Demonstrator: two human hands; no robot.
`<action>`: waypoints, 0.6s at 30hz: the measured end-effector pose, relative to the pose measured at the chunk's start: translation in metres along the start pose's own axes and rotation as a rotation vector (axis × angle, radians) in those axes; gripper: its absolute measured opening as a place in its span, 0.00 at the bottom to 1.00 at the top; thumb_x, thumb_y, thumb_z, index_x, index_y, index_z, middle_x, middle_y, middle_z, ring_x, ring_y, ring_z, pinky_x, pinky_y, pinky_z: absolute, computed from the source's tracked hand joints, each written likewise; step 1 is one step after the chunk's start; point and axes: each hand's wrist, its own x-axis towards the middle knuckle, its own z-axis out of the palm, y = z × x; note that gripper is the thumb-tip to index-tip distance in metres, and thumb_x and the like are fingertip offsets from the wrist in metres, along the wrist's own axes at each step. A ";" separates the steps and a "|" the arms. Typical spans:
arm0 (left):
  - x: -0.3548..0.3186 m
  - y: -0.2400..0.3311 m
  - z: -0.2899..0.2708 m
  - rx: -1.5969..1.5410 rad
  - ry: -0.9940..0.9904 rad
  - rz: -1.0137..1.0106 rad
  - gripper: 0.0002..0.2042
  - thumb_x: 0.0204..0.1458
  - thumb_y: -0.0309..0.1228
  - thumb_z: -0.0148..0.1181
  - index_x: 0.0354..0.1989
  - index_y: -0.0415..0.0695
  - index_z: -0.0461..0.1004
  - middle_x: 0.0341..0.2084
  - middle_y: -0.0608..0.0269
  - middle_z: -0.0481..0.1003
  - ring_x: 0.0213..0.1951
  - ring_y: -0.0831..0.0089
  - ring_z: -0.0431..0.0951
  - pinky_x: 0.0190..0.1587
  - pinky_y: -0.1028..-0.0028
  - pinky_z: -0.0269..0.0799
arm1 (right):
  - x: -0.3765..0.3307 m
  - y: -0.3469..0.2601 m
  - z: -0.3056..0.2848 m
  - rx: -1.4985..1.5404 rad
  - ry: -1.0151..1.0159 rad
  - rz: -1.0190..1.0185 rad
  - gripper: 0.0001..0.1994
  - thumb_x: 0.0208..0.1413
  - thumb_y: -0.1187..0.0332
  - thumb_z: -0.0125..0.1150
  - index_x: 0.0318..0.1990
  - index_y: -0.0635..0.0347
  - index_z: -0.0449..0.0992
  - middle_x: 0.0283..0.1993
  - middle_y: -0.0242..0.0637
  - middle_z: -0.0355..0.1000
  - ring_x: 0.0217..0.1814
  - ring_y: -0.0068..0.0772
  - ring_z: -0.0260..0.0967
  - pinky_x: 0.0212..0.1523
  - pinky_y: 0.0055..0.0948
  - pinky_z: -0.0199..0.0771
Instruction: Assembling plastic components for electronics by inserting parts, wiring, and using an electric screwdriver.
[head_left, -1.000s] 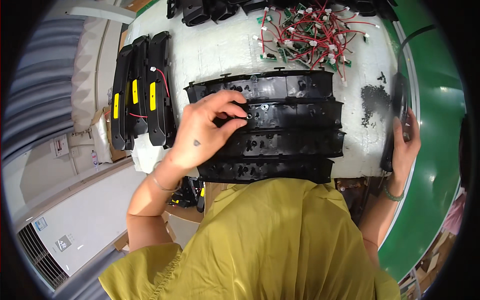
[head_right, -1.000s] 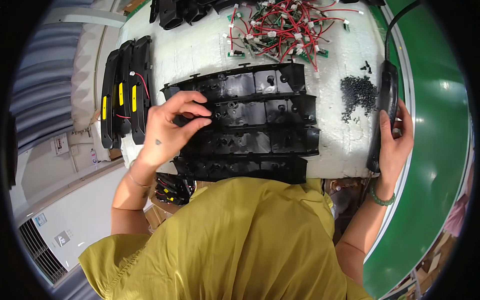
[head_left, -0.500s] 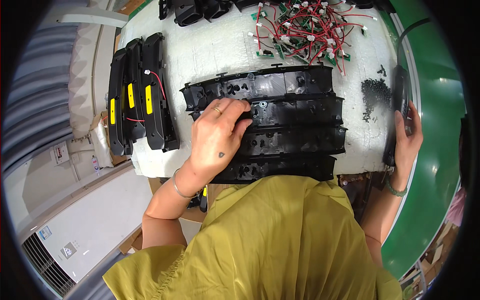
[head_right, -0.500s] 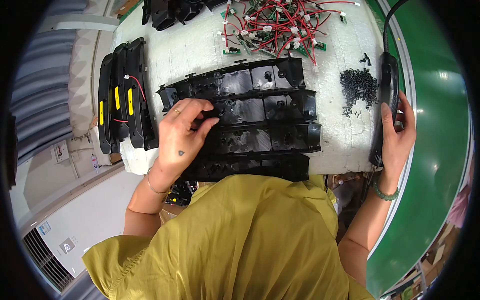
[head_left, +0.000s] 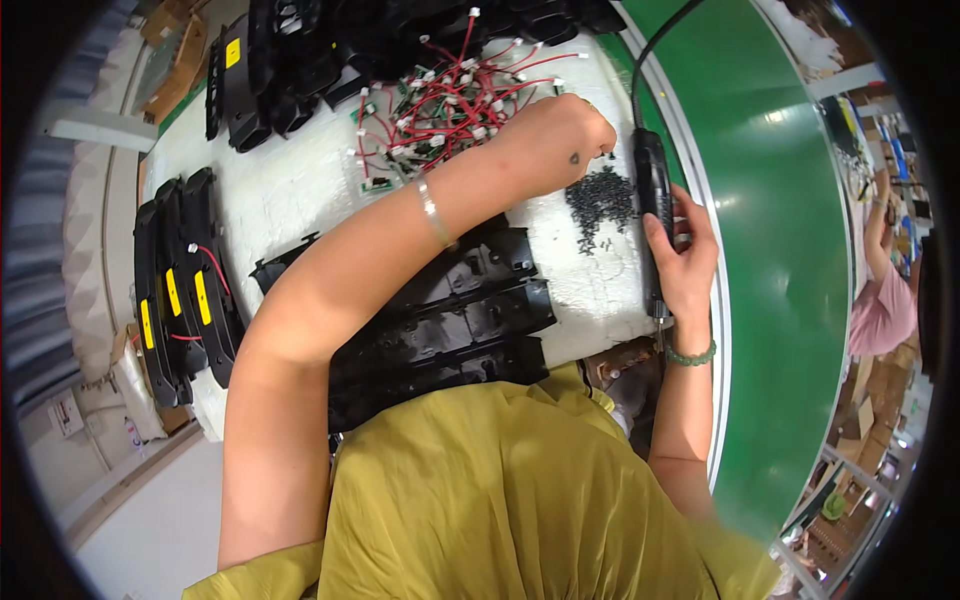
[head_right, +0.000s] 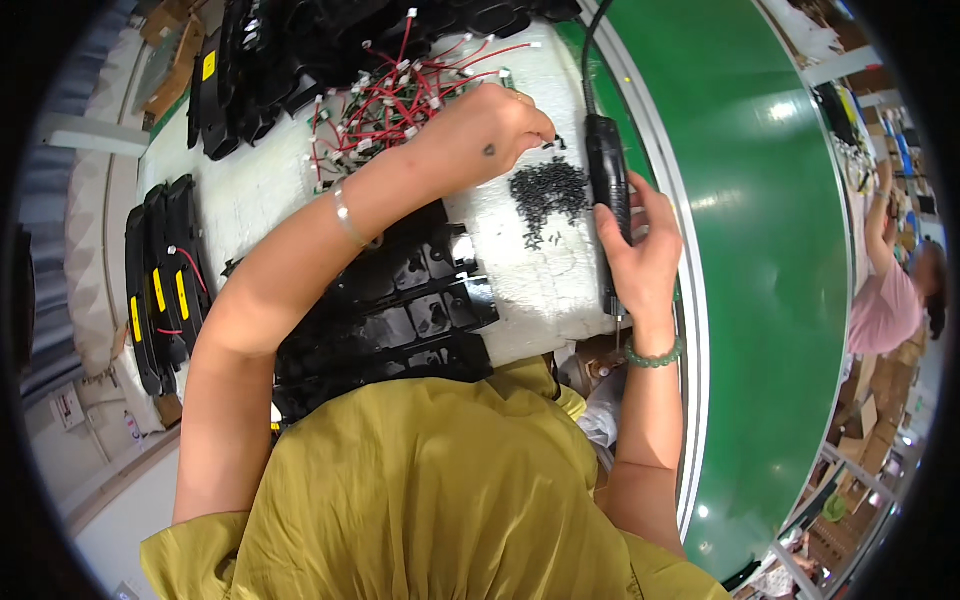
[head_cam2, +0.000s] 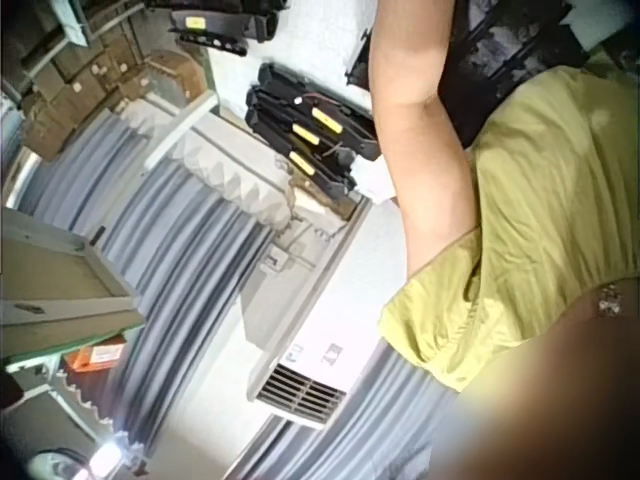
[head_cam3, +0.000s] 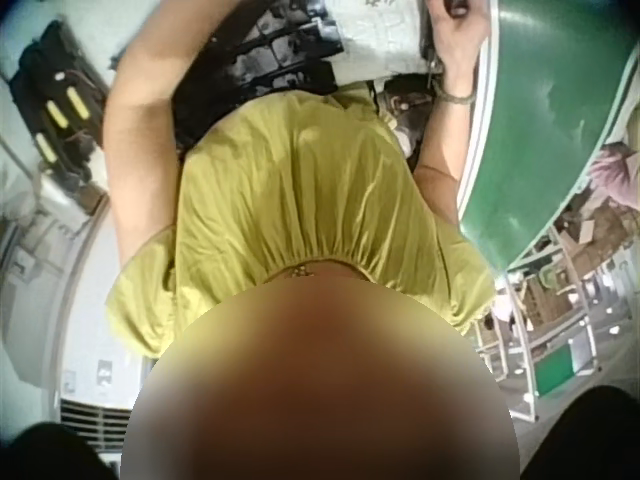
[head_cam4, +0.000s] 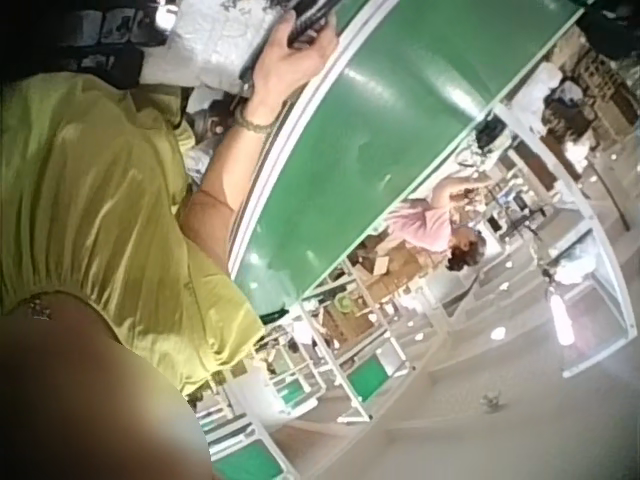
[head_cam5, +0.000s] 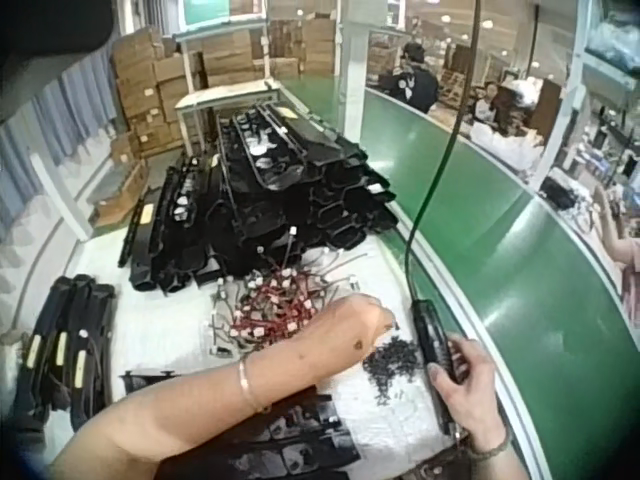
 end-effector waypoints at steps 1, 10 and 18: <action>0.010 -0.001 0.007 -0.036 0.004 -0.012 0.02 0.41 0.24 0.58 0.22 0.41 0.77 0.23 0.50 0.76 0.30 0.51 0.77 0.33 0.60 0.73 | 0.001 0.000 -0.001 -0.011 -0.002 0.001 0.24 0.45 0.71 0.66 0.52 0.65 0.71 0.33 0.32 0.68 0.30 0.23 0.64 0.28 0.22 0.67; 0.022 -0.002 0.013 0.031 -0.152 -0.103 0.05 0.38 0.27 0.62 0.22 0.40 0.76 0.23 0.48 0.76 0.30 0.53 0.78 0.34 0.64 0.75 | 0.000 0.003 -0.003 -0.022 -0.011 0.001 0.24 0.44 0.70 0.67 0.52 0.64 0.71 0.33 0.32 0.66 0.30 0.24 0.63 0.29 0.23 0.67; -0.073 0.052 -0.091 -0.320 0.082 -0.362 0.05 0.45 0.20 0.59 0.31 0.37 0.78 0.24 0.69 0.74 0.27 0.87 0.70 0.32 0.86 0.66 | 0.001 0.018 -0.003 0.054 0.009 0.069 0.22 0.49 0.68 0.65 0.52 0.64 0.71 0.34 0.30 0.69 0.32 0.19 0.63 0.31 0.18 0.65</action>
